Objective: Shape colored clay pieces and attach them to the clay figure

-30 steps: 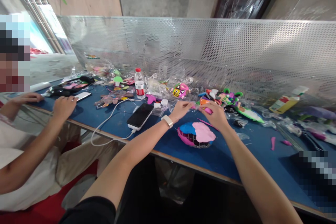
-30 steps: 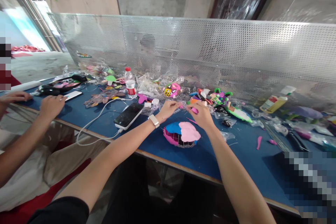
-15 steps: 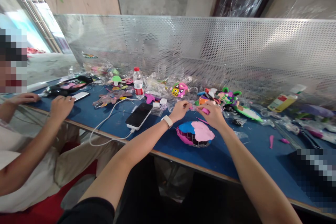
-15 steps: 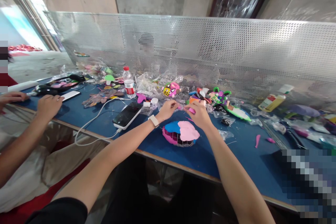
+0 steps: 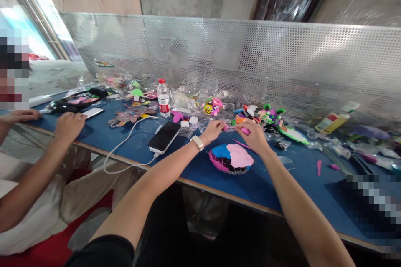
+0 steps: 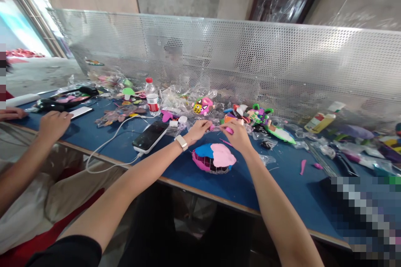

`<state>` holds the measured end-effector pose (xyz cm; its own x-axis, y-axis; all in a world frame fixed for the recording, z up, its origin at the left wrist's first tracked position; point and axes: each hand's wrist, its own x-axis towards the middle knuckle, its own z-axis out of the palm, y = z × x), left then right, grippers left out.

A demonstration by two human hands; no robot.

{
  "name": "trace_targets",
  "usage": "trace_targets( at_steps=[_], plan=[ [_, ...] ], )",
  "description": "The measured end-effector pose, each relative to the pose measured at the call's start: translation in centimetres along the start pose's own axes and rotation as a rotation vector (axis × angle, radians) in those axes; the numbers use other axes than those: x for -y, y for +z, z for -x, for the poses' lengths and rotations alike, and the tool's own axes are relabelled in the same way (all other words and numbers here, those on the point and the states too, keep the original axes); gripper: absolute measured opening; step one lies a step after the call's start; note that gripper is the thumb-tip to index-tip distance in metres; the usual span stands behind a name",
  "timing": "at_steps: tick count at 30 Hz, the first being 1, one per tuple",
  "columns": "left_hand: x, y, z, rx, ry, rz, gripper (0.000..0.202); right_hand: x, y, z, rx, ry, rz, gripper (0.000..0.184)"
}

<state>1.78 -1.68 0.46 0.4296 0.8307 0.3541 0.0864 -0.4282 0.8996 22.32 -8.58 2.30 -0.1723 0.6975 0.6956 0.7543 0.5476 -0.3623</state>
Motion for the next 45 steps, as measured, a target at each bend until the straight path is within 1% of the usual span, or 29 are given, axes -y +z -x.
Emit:
trace_targets(
  at_steps=[5,9,18,23,27,30,32,35,37,39,41,42,44,45],
  plan=[
    [-0.3,-0.1,0.0,-0.050,-0.055,0.073,0.052,0.3,-0.2,0.0,-0.005,-0.003,0.019,0.028],
    [-0.7,-0.3,0.1,-0.074,-0.060,0.115,0.049,0.4,-0.3,0.0,0.000,0.002,0.016,0.029],
    [-0.7,-0.3,0.2,-0.036,-0.034,0.102,0.048,-0.4,0.0,0.0,-0.018,0.005,0.020,0.029],
    [-0.4,-0.4,0.0,-0.027,0.011,0.023,0.045,-0.5,0.1,-0.1,-0.017,-0.002,0.016,0.026],
    [-0.2,-0.4,-0.2,-0.020,0.055,-0.061,0.047,-0.5,0.2,-0.1,-0.018,-0.021,0.006,0.027],
    [-0.3,-0.4,-0.1,-0.022,0.057,-0.072,0.048,-0.6,0.3,-0.1,-0.014,-0.029,0.007,0.026],
    [-0.4,-0.2,0.0,-0.042,0.039,-0.028,0.049,-0.7,0.3,-0.1,-0.022,-0.046,0.000,0.024],
    [-0.7,0.1,0.2,-0.066,-0.013,0.108,0.053,-0.7,0.3,0.0,-0.074,-0.083,-0.011,0.020],
    [-0.7,0.4,0.2,-0.065,-0.088,0.220,0.049,-0.7,0.3,0.1,-0.110,-0.101,-0.010,0.018],
    [-0.6,0.6,0.2,-0.049,-0.195,0.318,0.041,-0.6,0.3,0.1,-0.128,-0.118,-0.003,0.017],
    [-0.4,0.8,0.2,-0.020,-0.285,0.396,0.036,-0.4,0.2,0.1,-0.123,-0.135,0.005,0.017],
    [-0.3,0.8,0.2,-0.007,-0.308,0.430,0.033,-0.3,0.2,0.1,-0.113,-0.142,0.010,0.017],
    [-0.3,0.9,0.1,-0.008,-0.305,0.493,0.030,-0.1,0.2,0.0,-0.091,-0.146,0.021,0.019],
    [-0.3,0.9,0.1,-0.028,-0.288,0.522,0.030,0.0,0.2,0.0,-0.082,-0.146,0.025,0.020]
  ],
)
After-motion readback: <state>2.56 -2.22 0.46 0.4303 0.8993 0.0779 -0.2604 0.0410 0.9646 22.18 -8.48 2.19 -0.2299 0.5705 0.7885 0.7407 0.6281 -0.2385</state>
